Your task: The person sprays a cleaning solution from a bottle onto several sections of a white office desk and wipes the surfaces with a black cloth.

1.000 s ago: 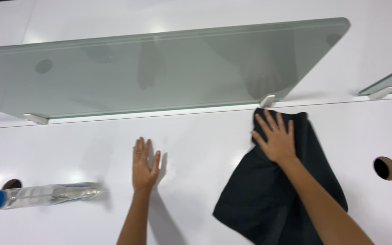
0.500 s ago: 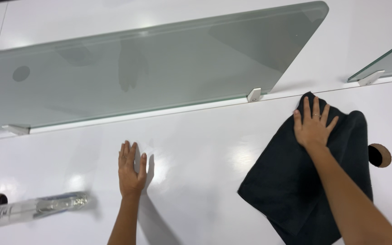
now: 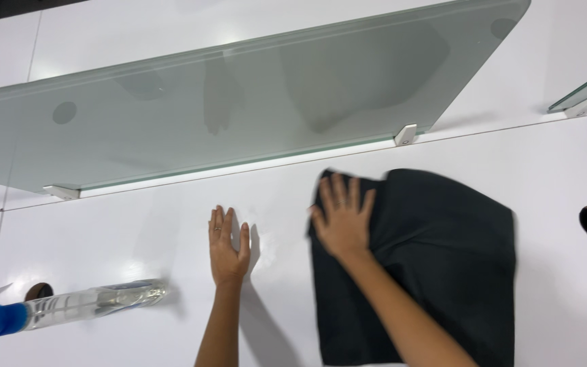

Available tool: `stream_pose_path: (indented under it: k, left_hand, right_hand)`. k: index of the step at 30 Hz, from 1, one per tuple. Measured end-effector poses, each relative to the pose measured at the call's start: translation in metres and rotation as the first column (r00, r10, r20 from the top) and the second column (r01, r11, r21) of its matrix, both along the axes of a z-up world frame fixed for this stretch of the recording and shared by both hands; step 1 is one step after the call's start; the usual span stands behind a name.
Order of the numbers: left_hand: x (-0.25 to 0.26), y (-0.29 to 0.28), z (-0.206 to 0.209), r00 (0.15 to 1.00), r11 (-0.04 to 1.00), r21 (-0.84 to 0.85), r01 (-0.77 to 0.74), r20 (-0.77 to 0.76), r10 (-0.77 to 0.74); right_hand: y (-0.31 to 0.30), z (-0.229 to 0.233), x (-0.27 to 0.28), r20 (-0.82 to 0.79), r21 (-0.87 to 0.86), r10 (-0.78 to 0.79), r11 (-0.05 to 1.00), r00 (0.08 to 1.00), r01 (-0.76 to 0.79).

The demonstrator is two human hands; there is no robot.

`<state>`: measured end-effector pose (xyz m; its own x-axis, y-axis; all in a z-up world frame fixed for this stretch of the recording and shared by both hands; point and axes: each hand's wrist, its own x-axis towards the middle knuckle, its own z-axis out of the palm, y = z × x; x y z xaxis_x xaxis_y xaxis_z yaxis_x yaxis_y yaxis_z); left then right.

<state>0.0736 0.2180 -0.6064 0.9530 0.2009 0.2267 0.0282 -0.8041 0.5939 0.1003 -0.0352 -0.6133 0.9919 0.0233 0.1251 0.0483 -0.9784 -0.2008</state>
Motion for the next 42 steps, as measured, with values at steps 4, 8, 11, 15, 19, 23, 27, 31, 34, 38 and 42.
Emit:
stream_pose_path:
  k: [4,8,11,15,19,23,27,31,34,38,42]
  left_hand:
    - [-0.001,0.0,0.004,1.0,0.999,-0.043,-0.003,0.03,0.004]
    - [-0.003,0.002,0.0,1.0,0.999,-0.054,0.001,-0.007,-0.002]
    - [0.001,0.003,-0.002,1.0,1.0,-0.02,0.007,0.018,-0.006]
    - [0.0,0.004,-0.003,0.999,1.0,-0.015,0.012,0.041,-0.012]
    - [-0.003,0.002,-0.001,1.0,0.999,-0.038,0.0,0.031,0.001]
    - [-0.003,-0.001,0.007,1.0,0.999,-0.033,-0.006,0.029,0.007]
    - [-0.003,-0.006,0.011,0.999,0.998,-0.059,-0.036,-0.012,0.035]
    - [-0.003,-0.006,0.013,0.999,0.998,-0.046,-0.033,-0.001,0.033]
    - [-0.002,-0.005,0.01,0.999,0.999,-0.039,-0.02,0.034,0.021]
    - [-0.006,-0.005,0.007,1.0,0.998,-0.065,-0.02,0.016,0.021]
    - [0.001,-0.003,0.007,0.999,1.0,-0.023,-0.02,0.03,0.021]
  right_hand:
    - [0.087,0.016,-0.05,0.016,0.078,0.248,0.966,0.969,-0.248]
    - [0.112,0.026,-0.1,-0.043,0.132,0.459,0.883,0.887,-0.451]
    - [0.091,0.032,-0.119,0.014,0.249,0.524,0.823,0.851,-0.511]
    - [0.04,0.038,-0.125,-0.034,0.397,0.502,0.8,0.864,-0.45]
    - [-0.029,0.037,-0.112,-0.137,0.447,0.397,0.843,0.908,-0.301]
    - [-0.119,0.03,-0.093,0.014,0.267,0.292,0.921,0.956,-0.285]
    - [-0.215,0.022,-0.082,0.018,0.04,0.208,0.977,0.978,-0.209]
    - [-0.297,0.026,-0.085,0.034,0.008,0.031,0.999,0.999,-0.032]
    - [-0.32,0.02,-0.092,-0.069,0.149,-0.267,0.95,0.961,0.274]
    - [-0.319,0.005,-0.107,-0.108,0.172,-0.58,0.789,0.807,0.59]
    - [-0.295,-0.004,-0.13,0.03,0.129,-0.575,0.813,0.818,0.567]
